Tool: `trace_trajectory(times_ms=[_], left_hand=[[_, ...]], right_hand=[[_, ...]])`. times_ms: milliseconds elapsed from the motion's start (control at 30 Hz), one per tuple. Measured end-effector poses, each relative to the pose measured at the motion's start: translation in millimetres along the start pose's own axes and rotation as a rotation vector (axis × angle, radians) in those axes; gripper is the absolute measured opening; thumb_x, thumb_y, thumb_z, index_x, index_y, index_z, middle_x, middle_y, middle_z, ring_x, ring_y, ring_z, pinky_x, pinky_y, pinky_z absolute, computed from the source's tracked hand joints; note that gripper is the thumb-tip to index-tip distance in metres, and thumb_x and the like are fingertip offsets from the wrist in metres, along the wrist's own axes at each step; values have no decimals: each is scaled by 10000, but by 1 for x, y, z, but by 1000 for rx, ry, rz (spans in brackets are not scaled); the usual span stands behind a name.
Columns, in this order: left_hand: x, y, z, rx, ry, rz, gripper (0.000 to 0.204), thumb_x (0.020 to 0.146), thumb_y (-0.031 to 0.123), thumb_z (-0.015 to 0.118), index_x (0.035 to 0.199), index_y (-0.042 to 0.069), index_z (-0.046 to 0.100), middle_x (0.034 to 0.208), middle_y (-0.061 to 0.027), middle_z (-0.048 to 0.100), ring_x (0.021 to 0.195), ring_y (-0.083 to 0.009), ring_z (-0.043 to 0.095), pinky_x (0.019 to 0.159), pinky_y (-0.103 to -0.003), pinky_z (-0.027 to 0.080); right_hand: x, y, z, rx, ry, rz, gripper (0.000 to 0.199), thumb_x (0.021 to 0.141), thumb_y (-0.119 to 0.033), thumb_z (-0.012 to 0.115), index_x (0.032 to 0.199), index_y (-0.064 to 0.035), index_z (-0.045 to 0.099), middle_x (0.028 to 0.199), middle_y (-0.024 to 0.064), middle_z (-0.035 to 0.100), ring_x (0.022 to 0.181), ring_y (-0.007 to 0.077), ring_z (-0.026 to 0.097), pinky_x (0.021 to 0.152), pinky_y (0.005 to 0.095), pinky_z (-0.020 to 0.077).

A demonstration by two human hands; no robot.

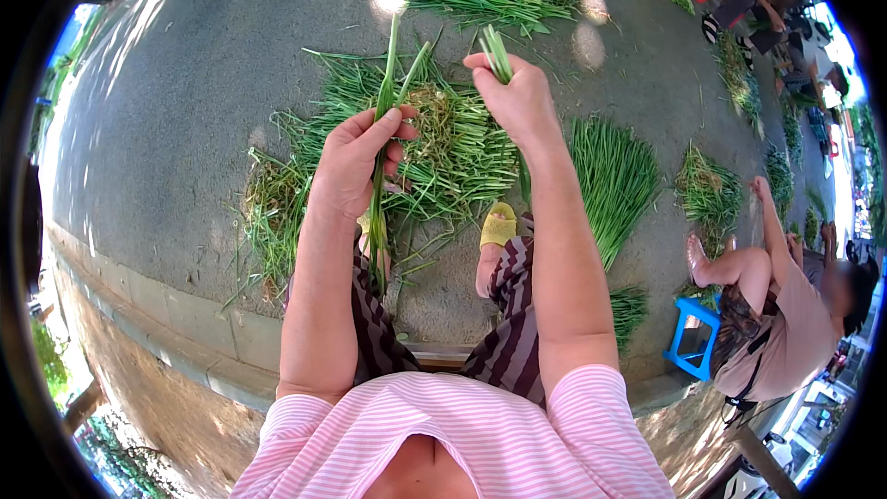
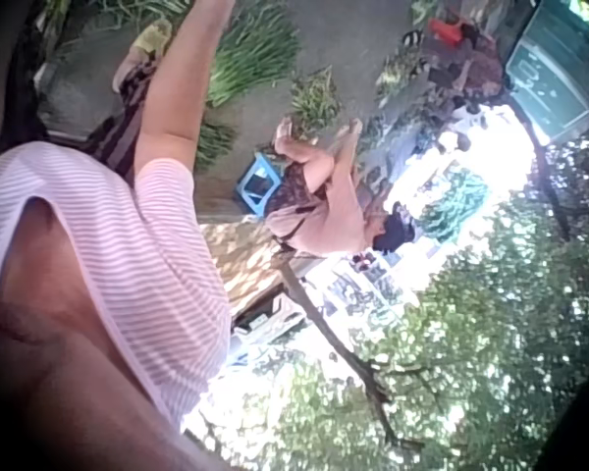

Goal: The person sorts green stalks by hand, stripping off outer layers and bundling them into small piles while sitting on the ground.

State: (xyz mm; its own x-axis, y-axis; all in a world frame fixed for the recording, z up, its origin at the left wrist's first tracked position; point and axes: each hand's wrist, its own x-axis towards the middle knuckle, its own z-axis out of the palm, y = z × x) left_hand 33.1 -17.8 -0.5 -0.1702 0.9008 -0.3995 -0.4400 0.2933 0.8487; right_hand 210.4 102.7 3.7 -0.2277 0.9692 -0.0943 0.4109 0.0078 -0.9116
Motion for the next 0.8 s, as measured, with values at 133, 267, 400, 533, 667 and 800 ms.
trace_trajectory(times_ms=[133, 267, 400, 533, 667, 800], left_hand=[[1, -1, 1, -14, -27, -13, 214, 958, 207, 613, 1076, 37, 669, 827, 16, 656, 628, -40, 512, 553, -196, 389], [-1, -2, 3, -4, -78, -47, 212, 955, 205, 615, 1072, 35, 669, 825, 14, 656, 630, -44, 514, 550, -198, 388], [-1, 0, 4, 8, -89, -49, 217, 958, 216, 609, 1058, 34, 672, 826, 10, 660, 631, -43, 514, 546, -201, 389], [1, -1, 0, -35, -51, -22, 230, 960, 225, 609, 1064, 32, 675, 818, 13, 658, 629, -42, 513, 546, -200, 392], [4, -1, -3, -59, 11, 24, 234, 961, 218, 611, 1080, 27, 674, 820, 12, 659, 630, -42, 516, 552, -201, 399], [4, -2, -3, -59, 29, 47, 234, 958, 209, 616, 1092, 26, 673, 822, 8, 660, 625, -42, 518, 555, -199, 404]], right_hand=[[-12, -12, 14, 212, -141, -57, 275, 874, -204, 696, 1136, -120, 709, 657, -105, 489, 571, 8, 418, 503, 192, 310], [-18, -28, 8, 339, -390, 76, 320, 863, -249, 727, 1147, -102, 702, 654, -113, 471, 547, 9, 385, 476, 194, 264], [-11, -22, 4, 118, -351, 70, 291, 843, -279, 752, 1058, -84, 737, 683, -78, 551, 563, 27, 428, 499, 215, 318], [-3, -9, 0, -29, -187, 30, 291, 837, -303, 751, 995, -58, 748, 743, -26, 632, 604, 56, 502, 568, 238, 409], [3, 4, -5, -149, -91, -66, 409, 811, -358, 759, 1057, -32, 726, 778, 42, 676, 679, 95, 589, 654, 271, 464], [5, 24, 8, -199, -111, -264, 518, 796, -418, 771, 1114, -15, 697, 759, 26, 654, 658, 78, 567, 622, 259, 448]])
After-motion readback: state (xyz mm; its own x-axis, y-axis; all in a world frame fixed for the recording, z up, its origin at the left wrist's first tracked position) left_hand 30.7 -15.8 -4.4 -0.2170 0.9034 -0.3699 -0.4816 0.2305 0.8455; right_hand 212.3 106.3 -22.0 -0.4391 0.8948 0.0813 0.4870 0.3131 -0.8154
